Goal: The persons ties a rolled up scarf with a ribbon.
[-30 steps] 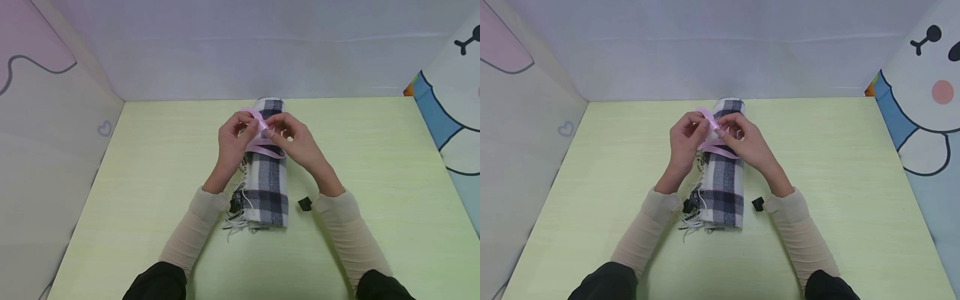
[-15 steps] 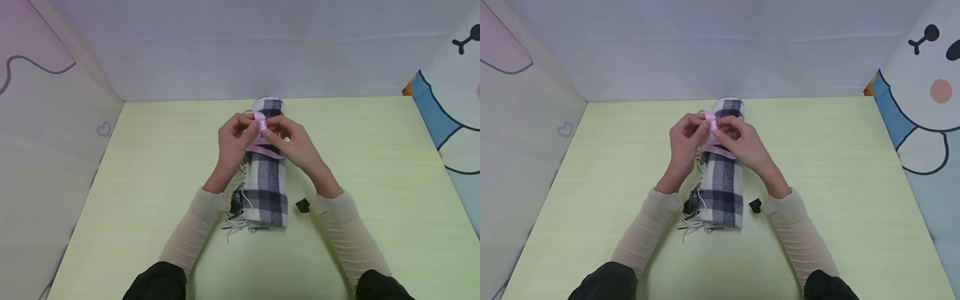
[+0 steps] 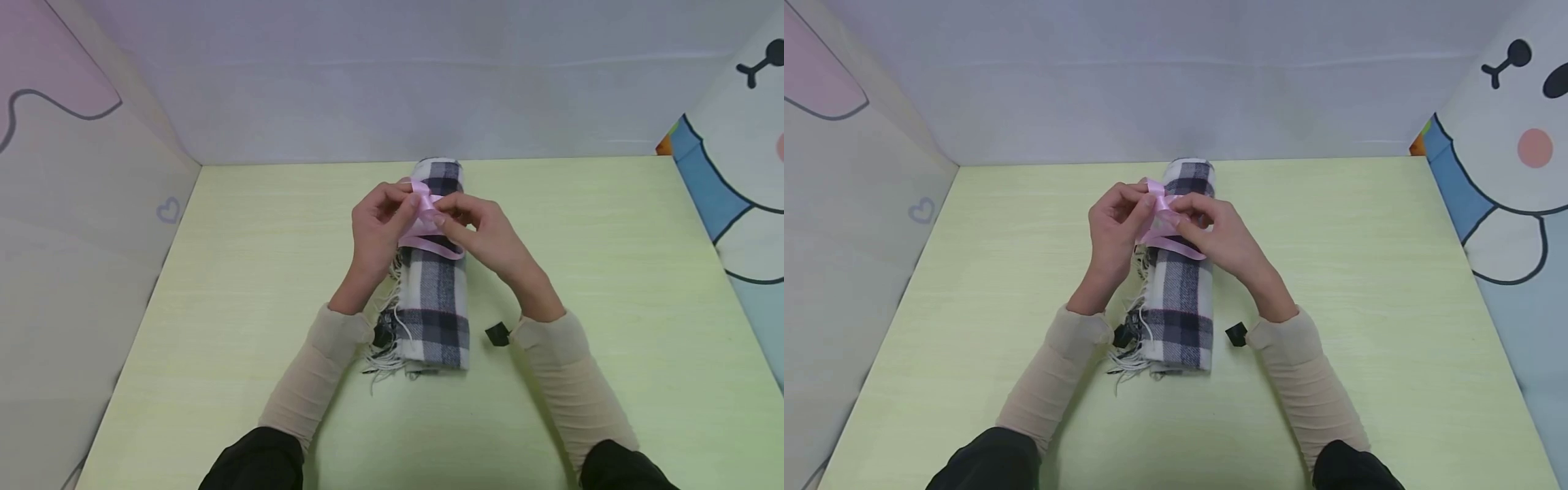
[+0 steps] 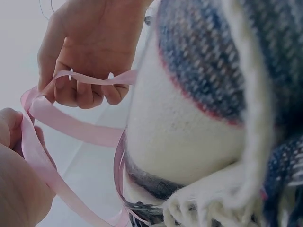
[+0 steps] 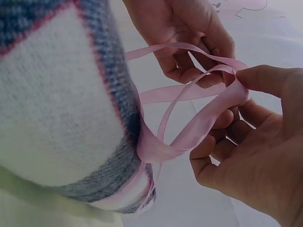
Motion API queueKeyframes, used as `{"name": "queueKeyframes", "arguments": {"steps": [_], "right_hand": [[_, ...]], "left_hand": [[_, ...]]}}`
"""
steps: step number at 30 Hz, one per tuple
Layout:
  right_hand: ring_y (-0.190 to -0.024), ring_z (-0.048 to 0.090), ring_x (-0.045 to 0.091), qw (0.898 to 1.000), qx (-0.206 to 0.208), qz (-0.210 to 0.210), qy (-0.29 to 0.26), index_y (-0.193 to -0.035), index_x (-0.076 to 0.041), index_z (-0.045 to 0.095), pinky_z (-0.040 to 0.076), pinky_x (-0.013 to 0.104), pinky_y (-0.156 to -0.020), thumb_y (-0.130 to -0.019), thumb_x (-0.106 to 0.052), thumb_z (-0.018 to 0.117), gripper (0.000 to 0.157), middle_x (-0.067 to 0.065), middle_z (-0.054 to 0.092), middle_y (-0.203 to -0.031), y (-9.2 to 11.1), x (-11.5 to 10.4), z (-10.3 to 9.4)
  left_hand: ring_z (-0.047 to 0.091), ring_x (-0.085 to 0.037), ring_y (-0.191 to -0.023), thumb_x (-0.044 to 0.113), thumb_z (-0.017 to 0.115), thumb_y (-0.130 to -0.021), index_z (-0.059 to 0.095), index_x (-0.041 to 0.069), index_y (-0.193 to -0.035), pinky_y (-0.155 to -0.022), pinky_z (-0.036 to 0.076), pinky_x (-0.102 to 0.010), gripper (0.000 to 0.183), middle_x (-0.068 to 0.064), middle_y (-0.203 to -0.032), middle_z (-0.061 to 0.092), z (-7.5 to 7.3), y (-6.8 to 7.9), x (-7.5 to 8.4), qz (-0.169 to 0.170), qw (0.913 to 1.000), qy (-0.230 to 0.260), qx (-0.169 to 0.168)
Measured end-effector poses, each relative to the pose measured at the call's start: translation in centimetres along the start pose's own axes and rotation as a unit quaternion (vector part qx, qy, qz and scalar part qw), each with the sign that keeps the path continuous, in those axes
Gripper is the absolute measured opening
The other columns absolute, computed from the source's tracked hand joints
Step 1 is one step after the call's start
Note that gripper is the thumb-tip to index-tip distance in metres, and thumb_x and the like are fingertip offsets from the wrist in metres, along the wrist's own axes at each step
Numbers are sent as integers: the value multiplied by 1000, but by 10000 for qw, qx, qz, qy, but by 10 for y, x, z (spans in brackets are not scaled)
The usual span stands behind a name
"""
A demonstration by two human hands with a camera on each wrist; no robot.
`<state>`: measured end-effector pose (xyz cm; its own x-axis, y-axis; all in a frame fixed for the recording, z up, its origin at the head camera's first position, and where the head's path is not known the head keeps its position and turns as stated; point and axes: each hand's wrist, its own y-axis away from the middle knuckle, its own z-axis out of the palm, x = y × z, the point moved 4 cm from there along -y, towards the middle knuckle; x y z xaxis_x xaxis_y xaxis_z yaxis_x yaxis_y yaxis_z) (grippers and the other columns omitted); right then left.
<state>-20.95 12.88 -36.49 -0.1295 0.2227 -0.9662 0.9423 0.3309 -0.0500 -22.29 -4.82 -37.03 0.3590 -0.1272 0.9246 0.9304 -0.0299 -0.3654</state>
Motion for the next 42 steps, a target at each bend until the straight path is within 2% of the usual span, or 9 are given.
{"name": "queueKeyframes", "arguments": {"steps": [6, 14, 19, 22, 26, 29, 31, 38, 42], "right_hand": [[-97, 59, 23, 9991, -274, 115, -308, -119, -3, 70, 47, 28, -83, -105, -22, 62, 25, -3, 68, -106, 1, 1, -3], [-90, 54, 19, 9989, -84, -245, 381, -114, -8, 73, 41, 32, -81, -106, -22, 61, 20, 10, 66, -101, 0, -2, -8], [-91, 54, 18, 9980, -31, -362, 524, -113, -8, 72, 41, 34, -83, -107, -22, 59, 20, 7, 66, -101, 0, -5, -7], [-94, 54, 19, 9980, -49, -349, 527, -112, -6, 69, 42, 35, -84, -109, -26, 56, 24, 5, 63, -100, 1, -7, -6], [-96, 53, 19, 9979, -43, -390, 513, -109, -5, 67, 41, 37, -86, -109, -29, 54, 27, 4, 60, -97, 1, -9, -4], [-96, 54, 18, 9977, 10, -422, 537, -109, -7, 69, 41, 36, -89, -108, -29, 57, 25, 2, 63, -98, 1, -11, -2], [-95, 54, 18, 9972, 68, -466, 583, -109, -8, 70, 41, 35, -90, -107, -27, 58, 22, 2, 65, -99, 0, -12, -2], [-93, 59, 18, 9968, 130, -460, 637, -110, -8, 70, 45, 30, -84, -107, -23, 58, 19, 4, 66, -100, 0, -18, -10], [-89, 62, 19, 9977, -31, -437, 511, -113, -6, 70, 48, 27, -80, -108, -21, 57, 20, 5, 65, -100, 0, -21, -15]], "left_hand": [[68, -13, -115, -10, 64, -96, 61, -17, -101, -92, 57, -22, 9, 15, -103, 73, 0, 0, 1, 92, 9996, 257, -47], [69, -10, -108, -6, 65, -98, 61, -16, -103, -88, 58, -20, 12, 13, -109, 72, 0, 0, 1, 63, 9998, 166, 6], [69, -8, -97, -6, 68, -96, 64, -14, -102, -84, 58, -19, 11, 13, -106, 71, 2, 1, 2, 139, 9999, 58, 54], [67, -11, -92, -4, 71, -95, 67, -12, -99, -82, 57, -21, 10, 6, -104, 72, 4, 3, 3, 263, 9994, -161, 137], [66, -13, -96, 0, 73, -95, 69, -9, -96, -83, 57, -23, 10, -15, -105, 71, 6, 5, 4, 476, 9975, -476, 213], [66, -13, -94, 1, 73, -95, 69, -8, -95, -80, 59, -23, 10, -24, -106, 69, 7, 7, 5, 608, 9961, -611, 205], [65, -13, -92, 1, 73, -95, 69, -8, -95, -78, 59, -22, 10, -25, -106, 70, 7, 8, 6, 679, 9952, -679, 171], [64, -12, -92, -2, 69, -97, 64, -8, -102, -83, 57, -23, 9, -24, -102, 66, 8, 8, 8, 873, 9929, -809, -53], [66, -8, -81, -3, 66, -99, 61, -8, -106, -75, 58, -27, 10, -24, -100, 65, 8, 8, 8, 829, 9938, -709, -200]]}}
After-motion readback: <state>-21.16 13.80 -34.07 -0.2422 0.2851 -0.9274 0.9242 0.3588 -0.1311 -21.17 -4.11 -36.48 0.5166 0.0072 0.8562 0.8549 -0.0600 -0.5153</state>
